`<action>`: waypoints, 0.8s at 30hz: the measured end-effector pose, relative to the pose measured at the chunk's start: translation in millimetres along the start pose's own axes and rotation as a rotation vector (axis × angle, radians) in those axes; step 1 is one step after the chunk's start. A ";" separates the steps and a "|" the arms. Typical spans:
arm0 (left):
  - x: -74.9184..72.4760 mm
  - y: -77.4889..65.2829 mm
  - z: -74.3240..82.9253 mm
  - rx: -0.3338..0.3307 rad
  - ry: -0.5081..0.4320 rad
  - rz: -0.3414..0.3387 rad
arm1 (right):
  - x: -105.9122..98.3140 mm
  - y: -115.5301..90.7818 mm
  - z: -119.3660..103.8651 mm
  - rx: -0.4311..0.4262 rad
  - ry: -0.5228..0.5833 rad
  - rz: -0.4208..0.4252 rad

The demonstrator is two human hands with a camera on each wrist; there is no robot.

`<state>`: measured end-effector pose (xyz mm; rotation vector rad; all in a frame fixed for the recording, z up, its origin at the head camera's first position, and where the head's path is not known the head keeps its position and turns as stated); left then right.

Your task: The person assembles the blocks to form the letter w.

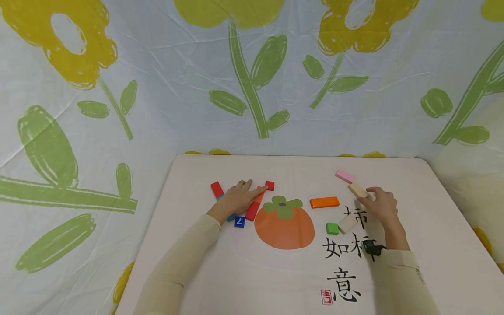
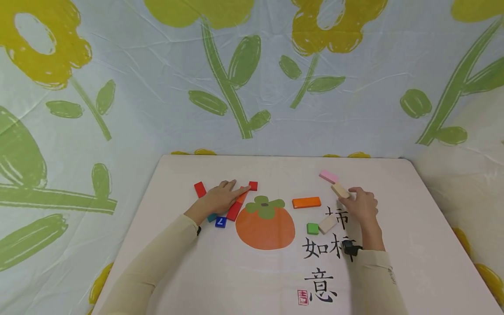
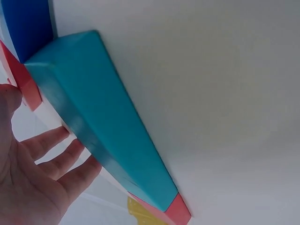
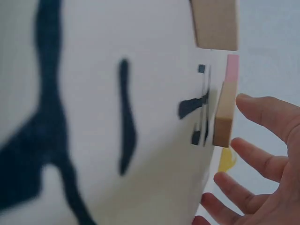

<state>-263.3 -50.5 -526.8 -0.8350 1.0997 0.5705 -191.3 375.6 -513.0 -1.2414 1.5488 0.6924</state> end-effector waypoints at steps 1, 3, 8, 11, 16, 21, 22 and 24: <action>0.3 0.2 -0.3 0.000 0.001 -0.001 | 1.3 0.5 0.7 0.011 -0.002 -0.011; 0.9 0.3 -0.8 -0.004 -0.001 -0.006 | 3.6 1.2 1.9 0.024 -0.008 -0.023; 1.4 0.3 -1.3 -0.012 -0.020 -0.009 | 8.8 4.2 5.4 0.052 -0.033 -0.025; 1.3 0.4 -1.6 -0.015 -0.024 -0.011 | 11.4 6.8 7.3 0.072 -0.046 -0.028; 1.6 0.2 -1.8 -0.012 -0.013 -0.009 | 12.5 8.3 7.4 0.072 -0.058 -0.022; 0.8 -0.7 -1.1 0.003 -0.014 0.000 | 12.3 7.2 5.0 0.066 -0.076 -0.013; 0.6 -0.8 -1.1 0.004 -0.015 0.002 | 12.2 7.2 4.7 0.066 -0.080 -0.012; 0.9 -0.6 -1.4 0.005 -0.016 0.002 | 12.2 7.3 4.0 0.069 -0.084 -0.010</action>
Point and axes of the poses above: each hand's wrist, its own y-axis towards the middle knuckle, its own x-axis out of the palm, z = x × y, the point moved 5 cm from there along y, towards the middle knuckle, and after that the axes turned 13 degrees about -y, right-handed, at the moved point
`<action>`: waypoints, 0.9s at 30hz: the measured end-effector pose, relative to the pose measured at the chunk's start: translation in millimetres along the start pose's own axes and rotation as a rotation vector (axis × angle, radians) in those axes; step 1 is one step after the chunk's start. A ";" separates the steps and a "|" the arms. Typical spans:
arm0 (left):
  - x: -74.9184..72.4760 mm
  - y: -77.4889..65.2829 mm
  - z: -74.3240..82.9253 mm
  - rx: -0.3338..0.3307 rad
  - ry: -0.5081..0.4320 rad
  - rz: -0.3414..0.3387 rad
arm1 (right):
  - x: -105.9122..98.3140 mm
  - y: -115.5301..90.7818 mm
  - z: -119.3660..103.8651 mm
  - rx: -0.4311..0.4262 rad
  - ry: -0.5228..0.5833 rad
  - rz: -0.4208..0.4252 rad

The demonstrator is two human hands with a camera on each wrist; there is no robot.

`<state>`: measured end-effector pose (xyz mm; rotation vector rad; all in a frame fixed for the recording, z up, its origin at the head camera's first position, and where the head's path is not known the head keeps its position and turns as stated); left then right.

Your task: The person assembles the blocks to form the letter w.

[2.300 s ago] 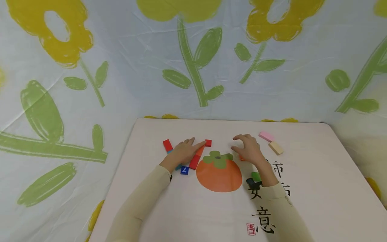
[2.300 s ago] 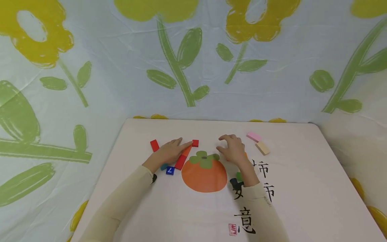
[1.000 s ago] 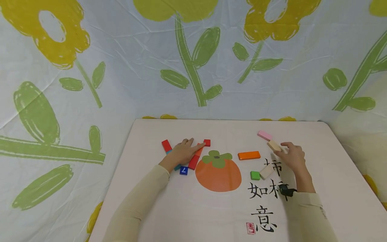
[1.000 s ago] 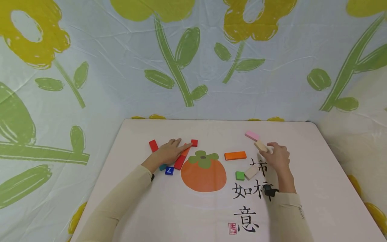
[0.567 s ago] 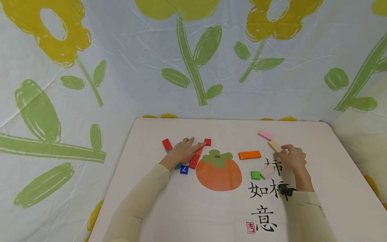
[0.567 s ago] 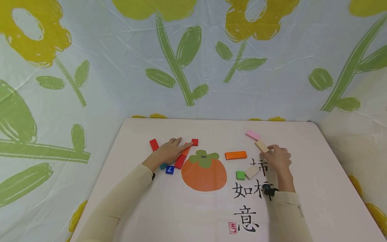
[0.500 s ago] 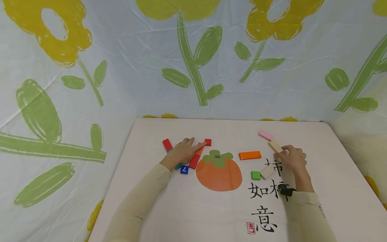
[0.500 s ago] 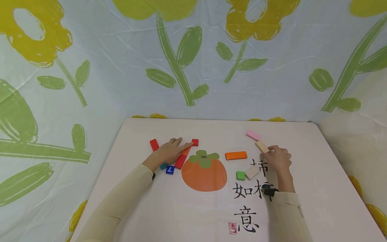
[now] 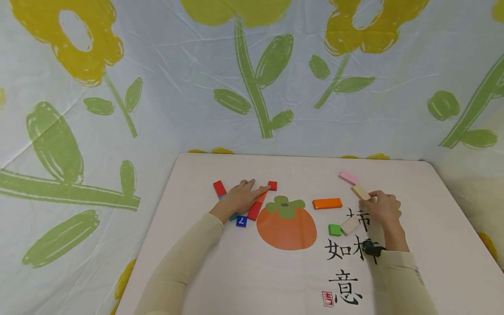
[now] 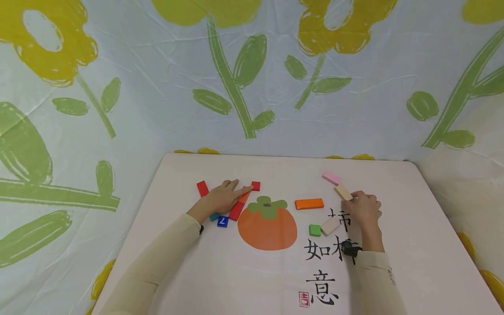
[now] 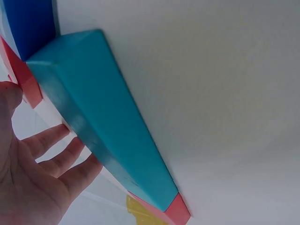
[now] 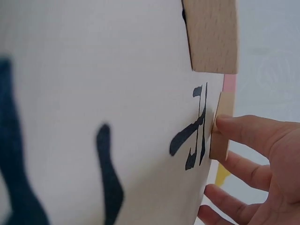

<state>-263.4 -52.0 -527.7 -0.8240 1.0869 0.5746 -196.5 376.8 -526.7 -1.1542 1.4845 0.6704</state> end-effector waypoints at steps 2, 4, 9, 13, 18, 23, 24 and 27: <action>0.3 0.5 0.2 -0.001 -0.002 -0.001 | -0.5 -0.6 0.4 0.004 0.000 -0.001; 0.9 1.4 0.3 0.000 0.000 -0.003 | -1.0 -0.9 1.2 0.008 0.003 -0.001; 2.0 2.7 0.3 -0.002 0.002 -0.006 | -2.7 -3.8 0.9 0.019 0.033 -0.006; 1.8 2.5 1.0 -0.006 0.000 -0.004 | -5.5 -9.3 -2.8 0.008 0.056 0.001; 2.1 2.3 0.9 -0.006 0.008 -0.006 | -11.5 -19.5 -13.1 -0.050 0.097 0.036; 2.1 1.1 -0.1 -0.002 0.020 -0.009 | -14.5 -27.7 -30.9 -0.104 0.178 0.101; 2.0 0.7 -0.2 -0.002 0.022 -0.011 | -14.7 -29.5 -35.9 -0.124 0.193 0.113; 1.2 -0.7 -0.3 -0.003 0.019 -0.015 | -13.6 -34.6 -53.0 -0.186 0.224 0.122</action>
Point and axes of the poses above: each hand's wrist, its own y-axis towards the middle knuckle, its own x-axis out of the palm, z = x × y, the point moved 5 cm from there along y, towards the middle knuckle, and after that the axes turned 13 degrees about -y, right-handed, at the moved point
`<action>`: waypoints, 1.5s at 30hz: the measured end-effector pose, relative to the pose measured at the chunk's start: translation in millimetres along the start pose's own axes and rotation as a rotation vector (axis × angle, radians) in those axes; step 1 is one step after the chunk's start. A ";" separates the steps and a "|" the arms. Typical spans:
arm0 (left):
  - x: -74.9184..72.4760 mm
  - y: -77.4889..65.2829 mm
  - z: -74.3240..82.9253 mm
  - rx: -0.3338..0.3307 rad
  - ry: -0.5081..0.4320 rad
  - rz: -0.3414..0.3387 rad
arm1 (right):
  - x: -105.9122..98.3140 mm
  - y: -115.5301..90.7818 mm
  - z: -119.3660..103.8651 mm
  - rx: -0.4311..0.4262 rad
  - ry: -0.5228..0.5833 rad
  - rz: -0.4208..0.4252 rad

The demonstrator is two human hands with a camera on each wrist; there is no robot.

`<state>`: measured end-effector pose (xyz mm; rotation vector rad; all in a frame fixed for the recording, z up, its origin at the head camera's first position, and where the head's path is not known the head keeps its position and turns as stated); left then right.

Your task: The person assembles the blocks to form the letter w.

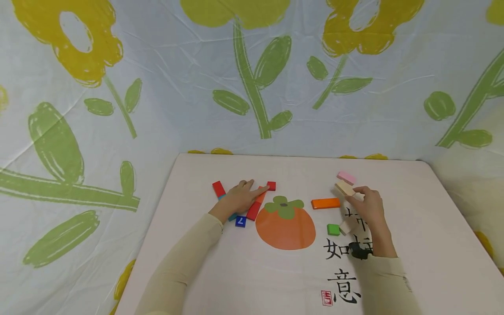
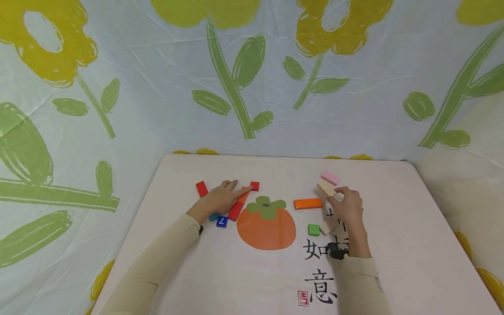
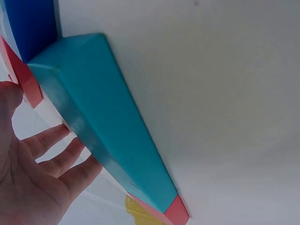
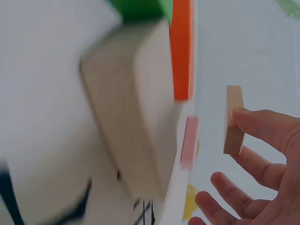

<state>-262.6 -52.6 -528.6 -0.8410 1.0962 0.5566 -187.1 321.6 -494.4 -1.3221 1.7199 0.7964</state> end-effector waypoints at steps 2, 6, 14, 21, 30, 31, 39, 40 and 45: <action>0.2 -0.5 -0.5 0.000 -0.007 0.003 | 5.4 -0.4 -10.7 -0.018 0.019 -0.003; 0.7 -1.2 -1.2 0.003 -0.020 0.012 | 19.0 0.6 -30.1 -0.031 0.057 -0.031; -0.4 -1.2 -0.7 -0.001 -0.024 0.003 | 46.7 2.5 -69.8 -0.124 0.117 -0.054; 1.4 1.8 -2.0 -0.027 -0.026 -0.014 | 67.7 0.9 -98.7 -0.179 0.135 -0.050; 3.9 4.8 -3.3 -0.030 -0.032 -0.004 | 90.5 -0.3 -123.6 -0.194 0.121 -0.113; 3.8 4.9 -3.3 -0.029 -0.035 -0.003 | 91.6 -1.0 -126.0 -0.190 0.121 -0.122; 1.6 4.2 -1.9 -0.018 -0.020 -0.008 | 100.3 -5.5 -133.3 -0.153 0.068 -0.114; 1.2 4.0 -1.6 -0.018 -0.023 -0.009 | 101.5 -6.2 -133.5 -0.157 0.050 -0.108; -0.1 2.7 -1.0 -0.021 -0.026 -0.012 | 105.3 -9.3 -136.6 -0.196 -0.049 -0.073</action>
Point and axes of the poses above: each hand's wrist, its own y-axis towards the middle knuckle, its own x-axis out of the palm, z = x × y, the point moved 5 cm from there along y, towards the middle knuckle, and after that the axes turned 13 degrees about -y, right-handed, at the moved point
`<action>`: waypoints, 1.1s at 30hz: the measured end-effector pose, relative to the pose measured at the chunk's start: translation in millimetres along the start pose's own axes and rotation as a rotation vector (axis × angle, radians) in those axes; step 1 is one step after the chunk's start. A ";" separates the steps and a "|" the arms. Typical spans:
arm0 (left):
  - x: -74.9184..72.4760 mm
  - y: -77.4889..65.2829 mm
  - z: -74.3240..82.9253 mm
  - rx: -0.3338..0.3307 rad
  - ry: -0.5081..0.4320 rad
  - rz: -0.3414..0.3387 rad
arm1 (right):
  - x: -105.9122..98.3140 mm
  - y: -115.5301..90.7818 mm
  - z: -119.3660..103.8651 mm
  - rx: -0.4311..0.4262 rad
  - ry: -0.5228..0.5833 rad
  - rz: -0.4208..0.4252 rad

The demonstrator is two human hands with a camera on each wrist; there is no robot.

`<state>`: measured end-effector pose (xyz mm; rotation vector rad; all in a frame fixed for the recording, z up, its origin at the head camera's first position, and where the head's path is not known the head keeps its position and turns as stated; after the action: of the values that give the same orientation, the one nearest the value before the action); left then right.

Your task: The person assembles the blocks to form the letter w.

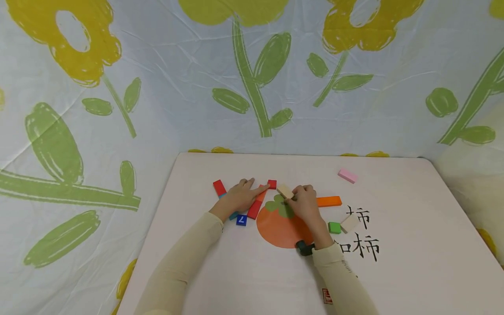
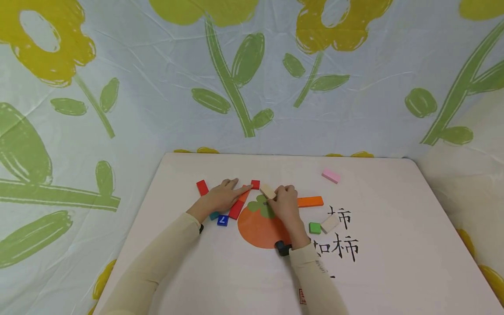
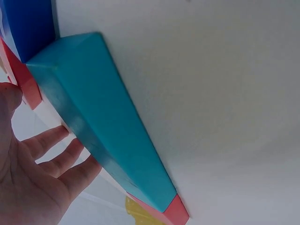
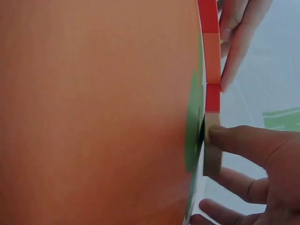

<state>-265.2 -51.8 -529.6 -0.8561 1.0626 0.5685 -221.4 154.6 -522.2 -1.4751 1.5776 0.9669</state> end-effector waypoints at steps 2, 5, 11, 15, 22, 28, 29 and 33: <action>0.2 0.1 0.0 0.000 0.001 0.000 | 0.8 -0.7 -1.4 -0.008 -0.036 0.006; -0.4 -0.4 0.2 0.003 0.002 0.005 | 0.6 -1.6 -3.5 -0.006 -0.060 0.000; -1.4 -1.0 0.7 0.005 0.010 0.003 | -0.7 -2.2 -6.0 -0.009 -0.095 -0.006; -2.0 -1.1 1.2 0.006 -0.003 0.008 | 0.2 -1.4 -5.3 -0.011 -0.106 -0.007; -2.3 -1.7 1.5 0.011 -0.002 0.019 | 1.5 -1.3 -4.8 -0.005 -0.114 -0.023; -2.1 -2.0 1.1 0.014 -0.003 0.027 | 2.6 -1.6 -5.0 -0.004 -0.110 -0.038; -2.1 -2.1 1.2 0.016 0.000 0.028 | 2.6 -1.6 -5.2 -0.002 -0.110 -0.040; -2.2 -2.5 1.3 0.023 0.010 0.035 | 2.9 -1.5 -5.4 -0.002 -0.113 -0.039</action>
<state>-263.5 -52.2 -526.4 -0.8222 1.0930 0.5813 -220.2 148.5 -522.5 -1.4219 1.4622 1.0126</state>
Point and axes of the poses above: each hand's wrist, its own y-axis towards the middle knuckle, its own x-axis out of the palm, z = x × y, the point moved 5 cm from there along y, towards the middle knuckle, and after that the axes turned 13 degrees about -y, right-handed, at the moved point
